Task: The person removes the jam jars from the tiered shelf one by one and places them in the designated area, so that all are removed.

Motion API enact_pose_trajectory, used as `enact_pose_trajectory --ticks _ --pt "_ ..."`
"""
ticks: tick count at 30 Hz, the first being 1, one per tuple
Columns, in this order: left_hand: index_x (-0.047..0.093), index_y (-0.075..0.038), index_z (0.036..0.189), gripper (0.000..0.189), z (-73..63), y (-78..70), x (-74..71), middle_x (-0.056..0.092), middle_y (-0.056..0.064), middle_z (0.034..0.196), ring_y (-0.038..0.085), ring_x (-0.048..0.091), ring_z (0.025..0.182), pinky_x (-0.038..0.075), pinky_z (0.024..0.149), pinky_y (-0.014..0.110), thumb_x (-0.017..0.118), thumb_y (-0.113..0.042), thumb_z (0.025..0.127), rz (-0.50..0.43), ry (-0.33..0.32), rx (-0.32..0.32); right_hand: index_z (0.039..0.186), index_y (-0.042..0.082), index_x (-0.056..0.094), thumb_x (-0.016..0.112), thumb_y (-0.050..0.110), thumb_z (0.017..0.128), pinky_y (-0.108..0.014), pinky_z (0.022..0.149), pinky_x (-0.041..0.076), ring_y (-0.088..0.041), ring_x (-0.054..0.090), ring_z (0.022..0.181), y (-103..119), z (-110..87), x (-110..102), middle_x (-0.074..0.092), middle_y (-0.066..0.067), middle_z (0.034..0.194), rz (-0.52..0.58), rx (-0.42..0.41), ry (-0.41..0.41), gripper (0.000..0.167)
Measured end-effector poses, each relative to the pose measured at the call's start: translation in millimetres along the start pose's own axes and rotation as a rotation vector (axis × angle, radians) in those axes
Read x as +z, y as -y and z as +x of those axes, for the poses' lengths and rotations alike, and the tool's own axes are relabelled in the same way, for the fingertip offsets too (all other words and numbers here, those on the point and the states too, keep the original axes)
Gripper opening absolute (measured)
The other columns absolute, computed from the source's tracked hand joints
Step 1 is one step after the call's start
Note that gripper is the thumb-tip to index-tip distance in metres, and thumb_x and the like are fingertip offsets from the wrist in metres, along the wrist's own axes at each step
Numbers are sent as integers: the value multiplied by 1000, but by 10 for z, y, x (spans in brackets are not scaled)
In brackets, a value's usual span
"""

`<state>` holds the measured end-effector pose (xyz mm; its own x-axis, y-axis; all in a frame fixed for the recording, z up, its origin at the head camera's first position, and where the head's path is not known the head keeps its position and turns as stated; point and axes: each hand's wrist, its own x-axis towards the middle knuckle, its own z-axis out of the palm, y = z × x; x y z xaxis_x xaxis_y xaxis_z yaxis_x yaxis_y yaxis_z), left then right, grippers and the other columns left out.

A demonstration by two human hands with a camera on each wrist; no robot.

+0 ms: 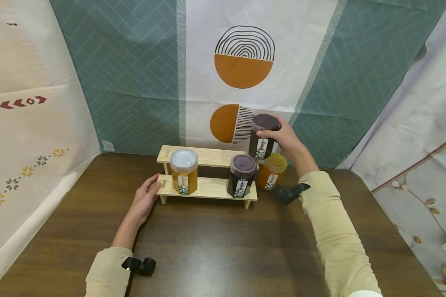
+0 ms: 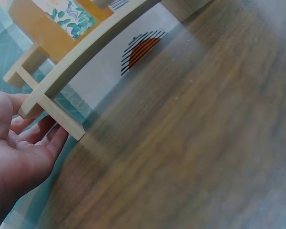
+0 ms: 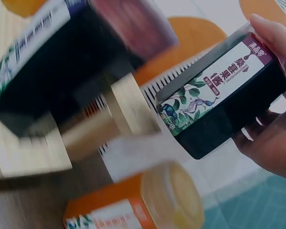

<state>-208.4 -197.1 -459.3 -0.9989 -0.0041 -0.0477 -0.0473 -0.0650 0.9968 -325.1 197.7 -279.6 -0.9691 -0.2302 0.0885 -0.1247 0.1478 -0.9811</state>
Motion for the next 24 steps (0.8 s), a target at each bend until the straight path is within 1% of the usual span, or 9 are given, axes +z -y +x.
enact_pose_trajectory --ticks 4,8,10,12,15,18,21,24 --pt "17 -1 153 59 -2 18 -1 31 23 149 12 44 120 37 96 18 41 -27 106 -9 8 18 150 9 28 67 6 88 -36 101 33 -22 47 112 -40 -99 -231 44 -10 129 10 0 -4 73" --pt "18 -2 154 59 -7 17 -3 31 22 149 15 42 122 36 97 19 41 -27 106 -6 8 12 151 9 24 66 4 89 -29 95 37 -18 47 109 -57 -220 -455 44 -6 126 27 8 -6 76" --pt "17 -2 154 59 -9 15 -5 30 22 149 16 41 124 36 99 21 41 -27 106 -7 8 11 150 10 25 66 2 89 -26 91 39 -17 48 108 -82 -272 -561 44 -5 125 35 6 -10 74" --pt "17 -2 154 59 -11 14 -7 30 22 149 17 41 125 35 100 21 41 -27 106 -7 7 11 146 12 30 66 -1 88 -24 88 41 -16 48 107 -122 -320 -666 45 -5 123 58 -6 -10 69" --pt "17 -2 154 59 -14 18 -8 31 23 149 15 42 124 35 100 21 41 -27 106 -6 7 13 135 14 38 64 -5 88 -23 83 43 -15 49 102 -194 -391 -811 46 -5 119 121 -30 -22 58" --pt "17 -2 154 59 -13 21 -5 31 23 148 13 43 121 36 98 20 41 -26 106 -9 9 14 128 15 41 61 -9 88 -21 80 44 -14 50 98 -263 -458 -945 47 -5 116 185 -48 -40 51" --pt "17 -1 154 59 -11 18 -2 31 23 148 12 44 120 36 97 19 41 -26 106 -15 9 15 126 17 43 61 -12 87 -20 79 46 -13 51 97 -328 -527 -1055 47 -5 116 221 -53 -59 51" --pt "17 -2 154 60 -11 13 -7 30 23 149 13 43 121 36 98 20 41 -27 106 -8 11 13 126 19 43 60 -12 87 -19 80 46 -12 51 98 -397 -596 -1136 47 -3 115 213 -45 -66 52"
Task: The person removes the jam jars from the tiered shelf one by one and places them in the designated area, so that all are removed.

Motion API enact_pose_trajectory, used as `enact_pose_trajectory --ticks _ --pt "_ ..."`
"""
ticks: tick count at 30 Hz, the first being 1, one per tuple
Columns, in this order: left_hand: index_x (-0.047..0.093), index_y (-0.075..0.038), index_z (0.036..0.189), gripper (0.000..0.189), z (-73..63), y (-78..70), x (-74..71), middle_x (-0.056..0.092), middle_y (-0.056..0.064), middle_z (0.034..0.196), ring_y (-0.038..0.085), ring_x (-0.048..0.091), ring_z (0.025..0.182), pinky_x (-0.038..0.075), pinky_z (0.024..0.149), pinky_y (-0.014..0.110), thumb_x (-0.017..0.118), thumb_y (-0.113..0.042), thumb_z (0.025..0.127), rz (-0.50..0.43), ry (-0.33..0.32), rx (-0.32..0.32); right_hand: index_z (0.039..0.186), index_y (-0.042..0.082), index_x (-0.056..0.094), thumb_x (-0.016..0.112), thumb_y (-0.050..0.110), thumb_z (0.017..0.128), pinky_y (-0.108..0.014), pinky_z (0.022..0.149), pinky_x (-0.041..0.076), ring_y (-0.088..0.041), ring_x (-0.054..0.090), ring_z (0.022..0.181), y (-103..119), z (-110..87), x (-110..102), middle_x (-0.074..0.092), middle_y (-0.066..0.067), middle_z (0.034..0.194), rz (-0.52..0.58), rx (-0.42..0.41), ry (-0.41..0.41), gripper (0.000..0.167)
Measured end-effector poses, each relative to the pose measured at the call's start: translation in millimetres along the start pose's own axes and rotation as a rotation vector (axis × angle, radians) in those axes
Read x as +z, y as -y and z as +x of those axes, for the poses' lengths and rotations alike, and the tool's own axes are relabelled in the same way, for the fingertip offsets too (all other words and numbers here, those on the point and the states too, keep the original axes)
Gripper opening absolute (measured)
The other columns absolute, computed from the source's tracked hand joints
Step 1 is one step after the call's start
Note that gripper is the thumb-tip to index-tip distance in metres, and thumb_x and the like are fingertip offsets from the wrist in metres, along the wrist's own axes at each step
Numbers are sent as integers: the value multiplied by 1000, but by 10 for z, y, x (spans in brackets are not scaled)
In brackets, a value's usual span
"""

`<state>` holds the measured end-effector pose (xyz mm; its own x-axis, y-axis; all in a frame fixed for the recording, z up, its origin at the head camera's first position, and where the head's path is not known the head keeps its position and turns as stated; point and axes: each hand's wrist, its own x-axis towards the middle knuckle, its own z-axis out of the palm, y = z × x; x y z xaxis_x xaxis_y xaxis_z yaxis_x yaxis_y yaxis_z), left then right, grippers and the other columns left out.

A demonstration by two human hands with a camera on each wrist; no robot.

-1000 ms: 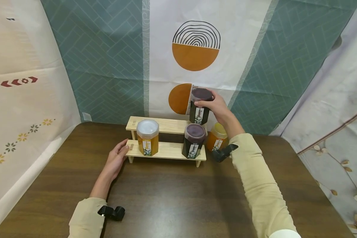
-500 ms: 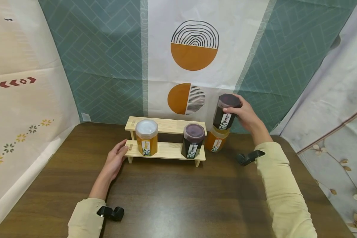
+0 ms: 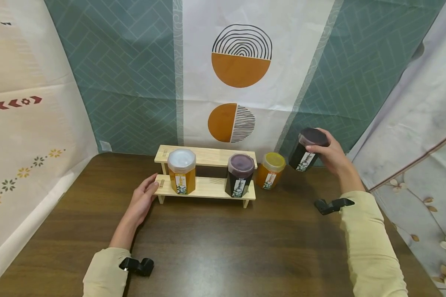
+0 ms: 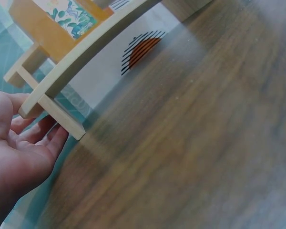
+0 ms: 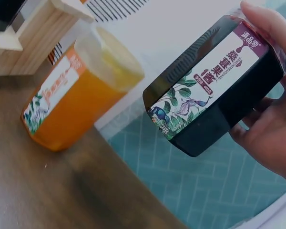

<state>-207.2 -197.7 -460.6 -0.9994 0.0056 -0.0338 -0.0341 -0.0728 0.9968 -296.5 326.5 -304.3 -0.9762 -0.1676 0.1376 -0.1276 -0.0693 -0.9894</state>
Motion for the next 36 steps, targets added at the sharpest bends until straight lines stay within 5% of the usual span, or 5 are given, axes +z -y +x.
enact_pose_trajectory --ticks 14,22,36 --pt "17 -2 154 60 -4 9 9 29 24 149 10 45 118 37 95 18 40 -28 106 -7 -2 1 123 23 46 60 -17 83 -19 76 48 -7 57 92 -552 -152 -283 58 6 107 -109 40 77 58" --pt "17 -3 154 60 -1 13 14 29 22 149 12 44 119 37 96 19 41 -30 105 1 -3 -15 122 23 44 60 -19 81 -20 77 48 -7 58 93 -852 -229 -361 58 7 107 -45 115 98 61" --pt "16 -2 154 62 -1 -16 13 28 24 150 7 45 115 37 94 17 42 -30 105 -15 -14 -10 126 24 51 56 -3 95 -23 84 41 -7 56 98 -711 -240 -350 58 5 112 28 157 121 41"
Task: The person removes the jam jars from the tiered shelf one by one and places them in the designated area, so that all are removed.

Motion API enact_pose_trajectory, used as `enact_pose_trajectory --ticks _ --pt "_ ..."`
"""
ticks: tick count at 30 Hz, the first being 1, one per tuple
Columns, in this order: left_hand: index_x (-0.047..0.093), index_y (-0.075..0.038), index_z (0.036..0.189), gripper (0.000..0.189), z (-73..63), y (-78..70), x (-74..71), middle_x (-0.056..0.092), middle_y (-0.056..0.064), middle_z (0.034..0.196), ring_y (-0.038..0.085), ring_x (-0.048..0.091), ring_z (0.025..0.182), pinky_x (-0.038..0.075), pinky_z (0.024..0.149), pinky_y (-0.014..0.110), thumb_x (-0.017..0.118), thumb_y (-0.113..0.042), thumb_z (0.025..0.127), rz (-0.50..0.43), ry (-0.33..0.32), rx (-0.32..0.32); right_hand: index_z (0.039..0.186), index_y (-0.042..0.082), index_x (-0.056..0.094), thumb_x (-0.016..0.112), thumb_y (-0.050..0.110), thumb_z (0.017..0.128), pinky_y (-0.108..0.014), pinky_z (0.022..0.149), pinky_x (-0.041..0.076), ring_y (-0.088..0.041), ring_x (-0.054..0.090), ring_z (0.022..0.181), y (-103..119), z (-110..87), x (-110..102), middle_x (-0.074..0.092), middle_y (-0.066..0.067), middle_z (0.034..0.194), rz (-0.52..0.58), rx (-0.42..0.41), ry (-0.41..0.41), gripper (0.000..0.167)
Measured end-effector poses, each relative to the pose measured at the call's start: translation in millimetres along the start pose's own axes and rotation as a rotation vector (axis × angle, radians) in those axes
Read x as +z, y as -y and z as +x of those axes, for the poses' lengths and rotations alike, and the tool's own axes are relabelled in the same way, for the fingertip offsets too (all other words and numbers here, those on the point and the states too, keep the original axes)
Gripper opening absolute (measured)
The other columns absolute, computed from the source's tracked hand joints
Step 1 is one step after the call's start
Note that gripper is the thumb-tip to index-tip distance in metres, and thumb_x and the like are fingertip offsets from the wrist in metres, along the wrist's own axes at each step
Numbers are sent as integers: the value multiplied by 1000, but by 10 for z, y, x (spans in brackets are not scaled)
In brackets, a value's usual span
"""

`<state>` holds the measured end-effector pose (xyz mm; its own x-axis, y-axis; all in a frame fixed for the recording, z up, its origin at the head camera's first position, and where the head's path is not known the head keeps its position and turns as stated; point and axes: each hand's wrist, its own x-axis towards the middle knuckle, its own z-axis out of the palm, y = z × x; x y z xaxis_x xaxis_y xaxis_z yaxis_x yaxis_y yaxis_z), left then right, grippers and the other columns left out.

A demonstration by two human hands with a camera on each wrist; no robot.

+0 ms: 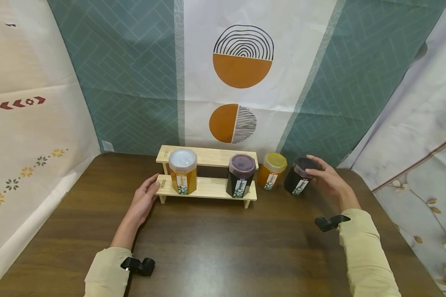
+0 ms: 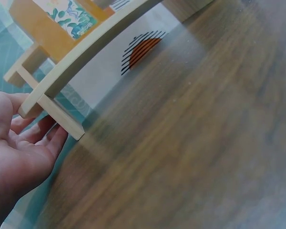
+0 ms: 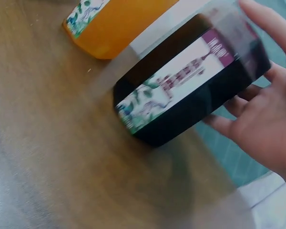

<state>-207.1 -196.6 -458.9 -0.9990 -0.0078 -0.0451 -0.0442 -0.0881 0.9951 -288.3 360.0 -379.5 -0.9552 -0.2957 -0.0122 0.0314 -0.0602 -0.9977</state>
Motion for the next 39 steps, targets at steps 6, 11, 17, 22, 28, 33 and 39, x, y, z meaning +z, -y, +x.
enact_pose_trajectory --ticks 6,11,17,22,28,33,39 --pt "17 -3 154 60 11 -7 3 29 23 149 12 44 119 36 97 20 40 -28 106 2 -1 -1 142 23 43 61 27 97 -44 110 19 -9 43 123 327 -31 108 52 1 135 -393 -73 -193 48" --pt "16 -4 155 60 15 -12 -10 29 22 150 18 39 126 33 103 26 40 -29 106 8 3 -2 146 5 40 63 29 96 -34 105 33 -17 45 125 505 -17 411 50 -11 139 -538 -135 -264 60" --pt "15 -2 154 62 17 5 -14 27 23 150 20 38 127 31 105 28 41 -29 105 2 9 5 142 0 43 63 19 96 -21 87 41 -34 44 127 518 -11 861 47 -21 140 -536 -179 -168 54" --pt "15 -3 154 62 17 1 -12 26 23 151 19 38 127 32 105 27 41 -29 105 3 4 -3 141 0 44 64 17 95 -39 99 40 -35 45 124 456 35 1178 46 -19 140 -488 -172 -64 53" --pt "14 -3 155 62 12 -10 -16 25 22 152 22 35 130 30 107 30 40 -30 105 1 2 -14 143 -2 39 60 12 96 -52 107 29 -33 37 133 326 120 1482 43 -21 142 -357 -178 41 53" --pt "14 -3 155 61 4 -10 -13 25 22 152 20 37 128 29 109 32 40 -30 105 7 -4 -24 142 -6 38 62 5 91 -39 105 35 -30 40 129 223 199 1717 42 -23 142 -248 -206 108 58" --pt "15 -3 154 61 8 9 4 27 23 150 12 42 121 32 104 25 41 -28 105 -12 3 -16 143 -7 36 71 -1 79 -26 90 44 -23 52 108 138 258 1895 46 -24 134 -184 -179 145 73"
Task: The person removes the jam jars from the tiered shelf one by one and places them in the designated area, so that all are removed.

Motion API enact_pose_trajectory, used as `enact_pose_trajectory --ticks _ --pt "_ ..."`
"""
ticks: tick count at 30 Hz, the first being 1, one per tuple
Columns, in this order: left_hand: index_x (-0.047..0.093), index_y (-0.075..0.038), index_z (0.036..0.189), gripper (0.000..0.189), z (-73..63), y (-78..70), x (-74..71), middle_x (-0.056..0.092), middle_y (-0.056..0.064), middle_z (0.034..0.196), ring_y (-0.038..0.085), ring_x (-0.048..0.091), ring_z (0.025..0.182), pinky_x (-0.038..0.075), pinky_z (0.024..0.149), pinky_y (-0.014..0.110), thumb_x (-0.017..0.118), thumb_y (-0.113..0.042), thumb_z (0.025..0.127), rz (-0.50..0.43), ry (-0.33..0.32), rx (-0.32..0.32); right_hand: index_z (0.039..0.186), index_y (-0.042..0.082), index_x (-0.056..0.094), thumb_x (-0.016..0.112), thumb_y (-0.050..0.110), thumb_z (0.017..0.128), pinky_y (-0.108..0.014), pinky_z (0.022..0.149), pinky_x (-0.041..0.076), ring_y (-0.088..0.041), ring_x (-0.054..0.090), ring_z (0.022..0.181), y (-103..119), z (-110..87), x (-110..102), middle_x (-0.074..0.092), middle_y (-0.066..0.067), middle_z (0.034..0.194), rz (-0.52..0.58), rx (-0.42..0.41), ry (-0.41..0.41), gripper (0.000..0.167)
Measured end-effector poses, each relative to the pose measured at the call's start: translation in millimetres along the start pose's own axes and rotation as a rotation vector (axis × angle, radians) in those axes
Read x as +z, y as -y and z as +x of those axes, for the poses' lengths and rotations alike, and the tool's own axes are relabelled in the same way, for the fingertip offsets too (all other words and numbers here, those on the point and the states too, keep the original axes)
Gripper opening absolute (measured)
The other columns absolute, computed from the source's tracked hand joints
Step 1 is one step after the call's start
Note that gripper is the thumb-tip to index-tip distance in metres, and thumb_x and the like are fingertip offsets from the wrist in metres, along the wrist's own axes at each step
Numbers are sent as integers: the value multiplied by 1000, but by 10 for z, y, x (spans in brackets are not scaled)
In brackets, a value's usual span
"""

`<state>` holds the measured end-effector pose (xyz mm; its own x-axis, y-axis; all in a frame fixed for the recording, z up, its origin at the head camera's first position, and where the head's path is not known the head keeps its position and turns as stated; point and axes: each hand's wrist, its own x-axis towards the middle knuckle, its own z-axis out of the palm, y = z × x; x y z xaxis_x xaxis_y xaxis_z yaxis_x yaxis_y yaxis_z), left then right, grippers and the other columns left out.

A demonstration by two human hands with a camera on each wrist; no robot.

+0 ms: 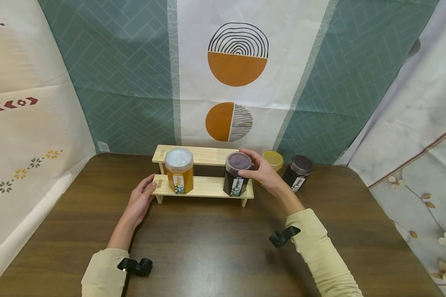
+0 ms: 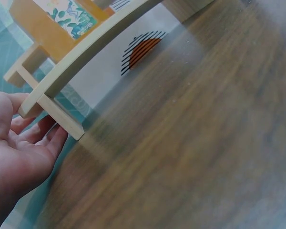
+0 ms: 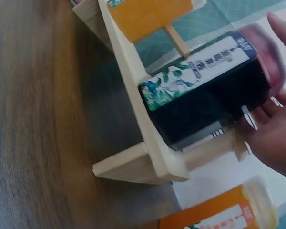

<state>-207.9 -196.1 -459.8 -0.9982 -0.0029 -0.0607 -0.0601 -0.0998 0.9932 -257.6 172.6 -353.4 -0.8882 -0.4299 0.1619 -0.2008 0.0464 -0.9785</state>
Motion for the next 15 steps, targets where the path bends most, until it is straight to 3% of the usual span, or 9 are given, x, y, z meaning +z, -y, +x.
enact_pose_trajectory --ticks 6,15 --pt "16 -3 154 61 -6 4 -3 27 23 150 9 44 118 36 96 17 41 -28 105 -12 2 12 143 -4 38 75 -8 72 -30 91 41 -25 49 110 -26 56 61 50 -21 130 -48 25 -30 80" --pt "16 -3 154 59 -13 -12 4 28 23 150 6 45 115 37 95 17 41 -25 106 -5 -8 9 137 -1 48 78 -8 69 -35 94 39 -28 49 111 -34 82 93 51 -19 128 -71 36 -73 74"
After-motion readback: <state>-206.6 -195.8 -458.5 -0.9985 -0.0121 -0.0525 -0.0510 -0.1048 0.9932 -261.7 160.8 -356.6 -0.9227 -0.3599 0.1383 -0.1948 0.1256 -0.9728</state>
